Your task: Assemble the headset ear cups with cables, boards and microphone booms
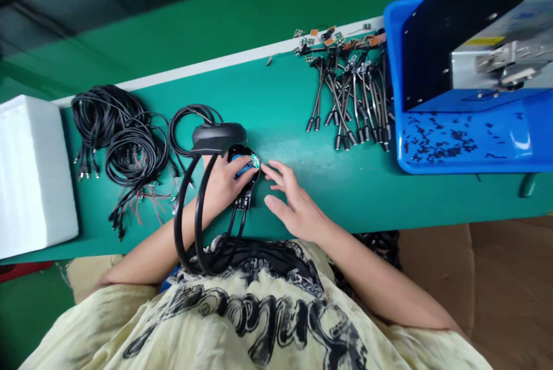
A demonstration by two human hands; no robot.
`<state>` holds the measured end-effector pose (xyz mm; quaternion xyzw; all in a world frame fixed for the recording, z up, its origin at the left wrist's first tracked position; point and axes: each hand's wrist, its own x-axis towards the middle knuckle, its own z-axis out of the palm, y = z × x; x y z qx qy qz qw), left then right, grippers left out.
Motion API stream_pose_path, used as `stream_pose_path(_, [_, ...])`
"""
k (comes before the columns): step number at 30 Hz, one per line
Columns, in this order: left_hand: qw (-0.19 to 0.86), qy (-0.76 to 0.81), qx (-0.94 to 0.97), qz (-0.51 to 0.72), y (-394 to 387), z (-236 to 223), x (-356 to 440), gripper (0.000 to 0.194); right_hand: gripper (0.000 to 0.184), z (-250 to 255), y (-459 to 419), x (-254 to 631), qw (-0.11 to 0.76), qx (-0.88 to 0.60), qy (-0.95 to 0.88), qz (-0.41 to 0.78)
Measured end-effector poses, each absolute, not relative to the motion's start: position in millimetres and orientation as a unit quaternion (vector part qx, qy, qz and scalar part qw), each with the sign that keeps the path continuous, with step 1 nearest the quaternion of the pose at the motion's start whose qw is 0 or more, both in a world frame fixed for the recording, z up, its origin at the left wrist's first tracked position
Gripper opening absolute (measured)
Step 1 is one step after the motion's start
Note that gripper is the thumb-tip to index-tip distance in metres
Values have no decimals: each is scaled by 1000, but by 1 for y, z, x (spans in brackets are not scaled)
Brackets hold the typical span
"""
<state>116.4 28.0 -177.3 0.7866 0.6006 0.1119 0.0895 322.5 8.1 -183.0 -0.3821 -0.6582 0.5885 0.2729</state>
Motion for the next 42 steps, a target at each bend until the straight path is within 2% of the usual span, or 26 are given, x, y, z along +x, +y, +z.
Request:
stream_pose_path(3, [101,584,799,99,29,-176,129,30,62,-178,13,323,221,-419,-769,430])
stream_pose_path(6, [121,558,817,75,27,-166,139,28,54,-177,27,318,152,-440,-843,269])
stream_pose_path(10, [128,519,833,144,15,-157,114,23,51,-185,36,319,117,-419,-874,218])
stream_pose_path(13, [118,540,809,202,12,-160,80,22,47,-190,34,322,121,-408,-885,192])
stream_pose_path(17, [114,552,817,123,29,-171,60,41,44,-179,23,324,129,-422,-887,136])
stream_pose_path(20, [121,535,833,80,47,-177,62,34,39,-160,11,320,125,-497,-854,92])
stream_pose_path(23, [143,500,850,83,56,-179,62,25,41,-152,6,310,141,-457,-871,116])
stream_pose_path(26, [141,491,855,86,54,-174,57,20,47,-161,9,298,119,-408,-894,139])
stream_pose_path(29, [136,502,847,114,42,-159,53,21,49,-170,14,293,101,-421,-891,139])
stream_pose_path(31, [149,500,839,157,33,-146,53,22,47,-166,14,297,118,-420,-887,151])
stream_pose_path(34, [175,479,838,195,24,-131,59,27,42,-147,10,308,201,-422,-867,175])
stream_pose_path(37, [187,456,852,177,23,-124,68,30,31,-128,10,312,285,-429,-830,216])
stream_pose_path(40, [189,415,879,139,25,-125,82,33,9,-123,16,306,271,-458,-799,280])
stream_pose_path(42, [171,381,899,130,27,-131,91,35,11,-126,23,304,226,-486,-773,339])
